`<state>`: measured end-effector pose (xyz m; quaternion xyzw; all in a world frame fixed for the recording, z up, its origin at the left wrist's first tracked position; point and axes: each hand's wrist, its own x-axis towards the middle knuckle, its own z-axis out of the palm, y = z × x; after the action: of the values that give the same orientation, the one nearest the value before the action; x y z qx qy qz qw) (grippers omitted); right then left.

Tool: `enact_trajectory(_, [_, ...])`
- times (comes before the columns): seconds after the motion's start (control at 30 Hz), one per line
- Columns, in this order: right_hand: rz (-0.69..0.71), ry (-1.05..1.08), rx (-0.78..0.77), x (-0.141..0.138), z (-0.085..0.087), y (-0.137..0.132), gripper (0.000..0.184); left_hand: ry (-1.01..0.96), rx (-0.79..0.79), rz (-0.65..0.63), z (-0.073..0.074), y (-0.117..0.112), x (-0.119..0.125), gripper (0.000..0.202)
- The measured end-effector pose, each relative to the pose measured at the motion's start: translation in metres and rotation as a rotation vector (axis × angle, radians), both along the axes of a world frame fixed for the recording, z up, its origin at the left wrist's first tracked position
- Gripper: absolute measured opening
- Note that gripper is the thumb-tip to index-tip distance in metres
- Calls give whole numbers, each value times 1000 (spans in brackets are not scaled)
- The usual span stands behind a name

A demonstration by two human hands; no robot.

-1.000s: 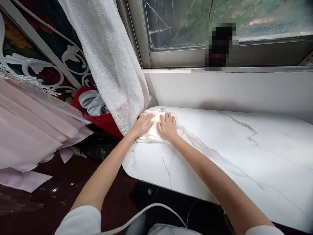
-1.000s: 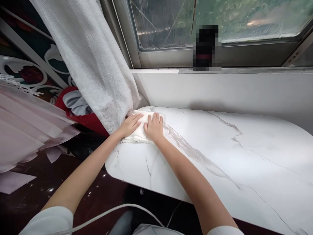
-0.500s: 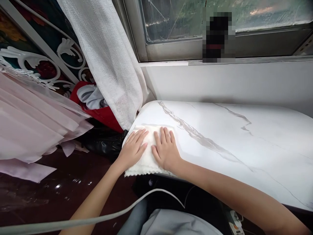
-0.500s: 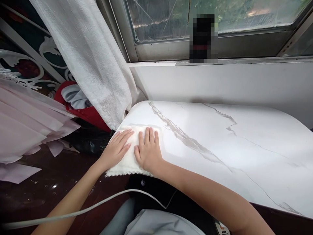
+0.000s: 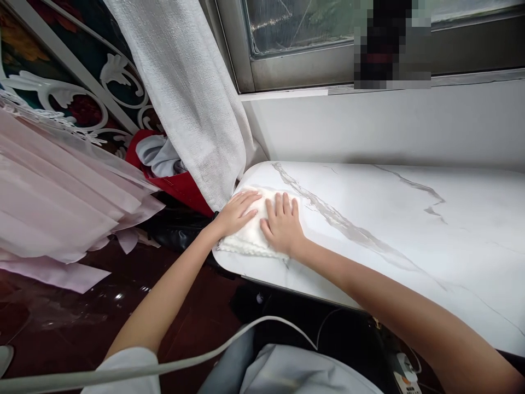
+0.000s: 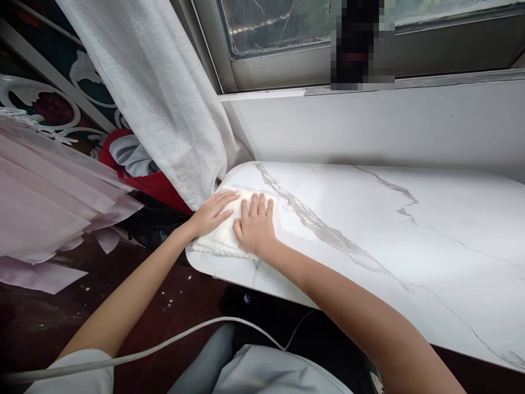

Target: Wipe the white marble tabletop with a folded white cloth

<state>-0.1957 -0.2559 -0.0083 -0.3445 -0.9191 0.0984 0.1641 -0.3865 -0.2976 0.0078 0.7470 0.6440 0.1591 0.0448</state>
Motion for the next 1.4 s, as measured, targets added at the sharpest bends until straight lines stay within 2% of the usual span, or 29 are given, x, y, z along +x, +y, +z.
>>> enact_trajectory(0.3, [-65,39,44,-34,-4,80,58,-58,78,41,-5,84,-30,46])
enact_trajectory(0.57, [-73,-25,-14,-36,2,141,58,-30,107,42,-8,143,-31,45])
enact_trajectory(0.77, [-116,-23,-10,-35,0,176,57,-64,120,87,-11,181,-27,43])
enact_trajectory(0.9, [-124,-13,-10,-32,-2,188,57,-67,103,135,-10,192,-20,42])
enact_trajectory(1.03, [-129,5,-23,-30,-2,190,56,-49,93,150,-9,190,-15,42])
enact_trajectory(1.4, [-152,-26,-62,-7,3,165,57,12,92,132,-12,172,6,44])
